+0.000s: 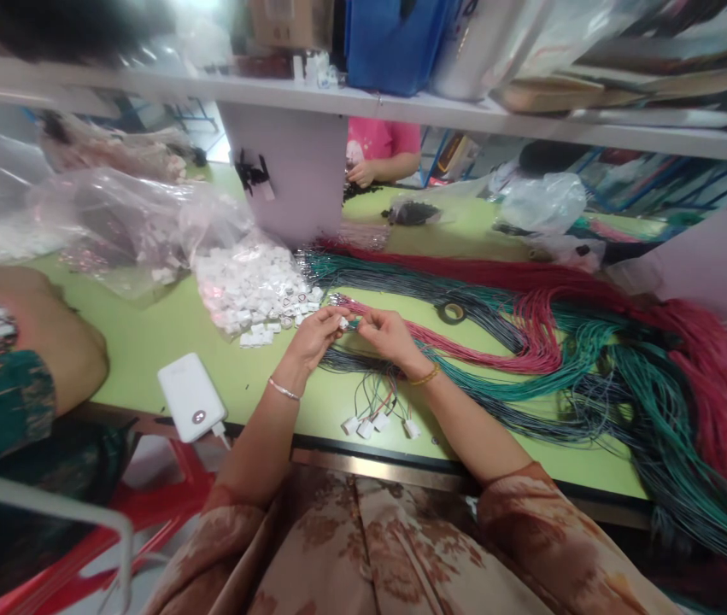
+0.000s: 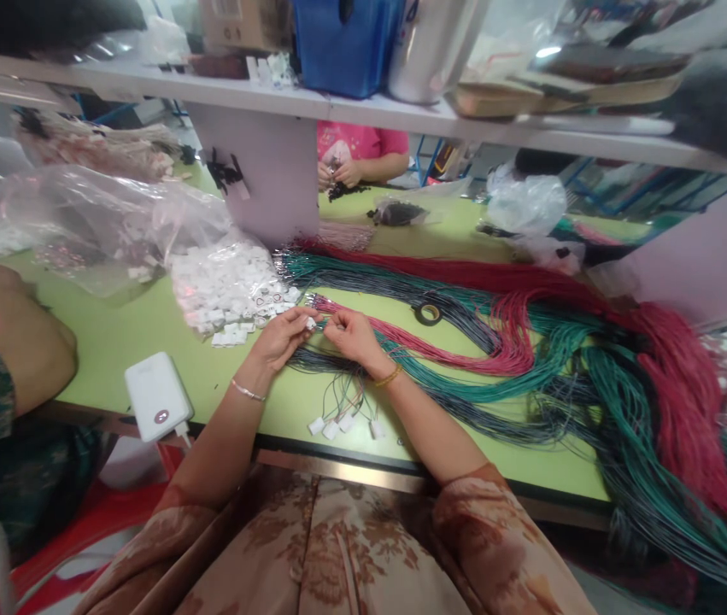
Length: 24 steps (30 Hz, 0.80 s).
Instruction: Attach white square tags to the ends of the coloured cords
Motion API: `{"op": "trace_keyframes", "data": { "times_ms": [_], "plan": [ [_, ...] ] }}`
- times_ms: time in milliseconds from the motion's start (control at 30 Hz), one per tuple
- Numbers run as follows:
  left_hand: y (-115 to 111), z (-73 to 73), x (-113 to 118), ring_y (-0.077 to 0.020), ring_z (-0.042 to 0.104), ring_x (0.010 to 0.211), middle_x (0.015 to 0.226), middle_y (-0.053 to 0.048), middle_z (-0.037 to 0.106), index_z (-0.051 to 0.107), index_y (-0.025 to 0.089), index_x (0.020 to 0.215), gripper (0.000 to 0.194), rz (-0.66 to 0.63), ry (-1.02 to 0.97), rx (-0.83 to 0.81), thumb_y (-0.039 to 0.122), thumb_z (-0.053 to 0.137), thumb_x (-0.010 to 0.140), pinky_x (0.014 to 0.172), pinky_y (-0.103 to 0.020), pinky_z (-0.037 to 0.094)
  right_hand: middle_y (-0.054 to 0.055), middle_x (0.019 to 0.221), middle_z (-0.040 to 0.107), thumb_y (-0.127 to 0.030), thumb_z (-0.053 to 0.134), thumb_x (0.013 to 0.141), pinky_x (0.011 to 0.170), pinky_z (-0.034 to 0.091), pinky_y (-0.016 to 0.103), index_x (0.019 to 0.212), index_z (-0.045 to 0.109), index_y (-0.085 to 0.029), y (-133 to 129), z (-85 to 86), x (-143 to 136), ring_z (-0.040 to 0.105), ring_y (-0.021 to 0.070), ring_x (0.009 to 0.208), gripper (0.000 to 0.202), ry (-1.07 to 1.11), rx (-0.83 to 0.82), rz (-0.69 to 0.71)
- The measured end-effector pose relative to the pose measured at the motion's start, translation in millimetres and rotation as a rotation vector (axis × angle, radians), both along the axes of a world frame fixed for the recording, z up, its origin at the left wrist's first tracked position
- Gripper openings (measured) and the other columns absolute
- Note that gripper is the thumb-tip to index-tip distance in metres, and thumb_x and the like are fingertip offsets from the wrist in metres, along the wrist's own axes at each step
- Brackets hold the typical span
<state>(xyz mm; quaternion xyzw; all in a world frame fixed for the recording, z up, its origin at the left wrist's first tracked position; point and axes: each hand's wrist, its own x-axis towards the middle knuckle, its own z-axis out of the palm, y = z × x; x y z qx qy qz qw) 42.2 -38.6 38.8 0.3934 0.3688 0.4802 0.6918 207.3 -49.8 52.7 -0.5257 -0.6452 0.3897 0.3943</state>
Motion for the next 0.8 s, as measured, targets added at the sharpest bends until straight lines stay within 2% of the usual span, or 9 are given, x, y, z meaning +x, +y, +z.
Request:
{"op": "trace_keyframes", "data": {
  "times_ms": [200,300,433,567,800],
  "plan": [
    [-3.5,-1.9,7.8,-0.0099,0.055,0.070,0.085,-0.004,0.069,0.069,0.013,0.084,0.033,0.064,0.126,0.091,0.037,0.080,0.063,0.067,-0.022,0.043,-0.005,0.055,0.038,-0.037,0.054,0.068,0.051,0.027,0.023,0.058,0.042,-0.019,2.2,-3.6,-0.7,0.032,0.0082,0.054,0.023,0.047,-0.029,-0.038],
    [-3.0,-0.5,7.3,-0.0099,0.056,0.071,0.086,-0.005,0.069,0.069,0.013,0.084,0.033,0.109,0.096,0.091,0.036,0.079,0.063,0.068,-0.022,0.044,-0.004,0.055,0.039,-0.034,0.052,0.068,0.052,0.028,0.023,0.057,0.044,-0.018,4.8,-6.8,1.4,0.033,0.0085,0.054,0.021,0.016,0.004,-0.074],
    [-1.1,2.9,2.2,-0.0092,0.056,0.071,0.090,-0.005,0.070,0.070,0.013,0.084,0.030,0.061,0.032,0.039,0.032,0.080,0.062,0.070,-0.022,0.045,-0.004,0.056,0.041,-0.031,0.052,0.067,0.053,0.029,0.023,0.059,0.049,-0.017,5.0,-6.6,1.8,0.033,0.0085,0.054,0.016,-0.027,0.042,-0.071],
    [-1.3,4.5,-0.3,-0.0085,0.056,0.070,0.092,-0.005,0.069,0.071,0.013,0.084,0.030,0.030,0.007,0.026,0.031,0.081,0.062,0.072,-0.023,0.045,-0.005,0.054,0.040,-0.030,0.054,0.066,0.052,0.027,0.023,0.057,0.048,-0.018,1.6,-1.8,-0.7,0.032,0.0082,0.052,0.017,-0.057,0.054,-0.076],
    [-4.6,1.1,7.6,-0.0115,0.058,0.074,0.087,-0.004,0.070,0.071,0.014,0.083,0.029,0.064,0.108,0.129,0.033,0.080,0.063,0.073,-0.025,0.045,-0.005,0.054,0.041,-0.032,0.056,0.068,0.053,0.028,0.023,0.057,0.045,-0.018,-0.6,-0.9,-2.7,0.033,0.0086,0.053,0.020,-0.091,0.082,-0.081]
  ]
}}
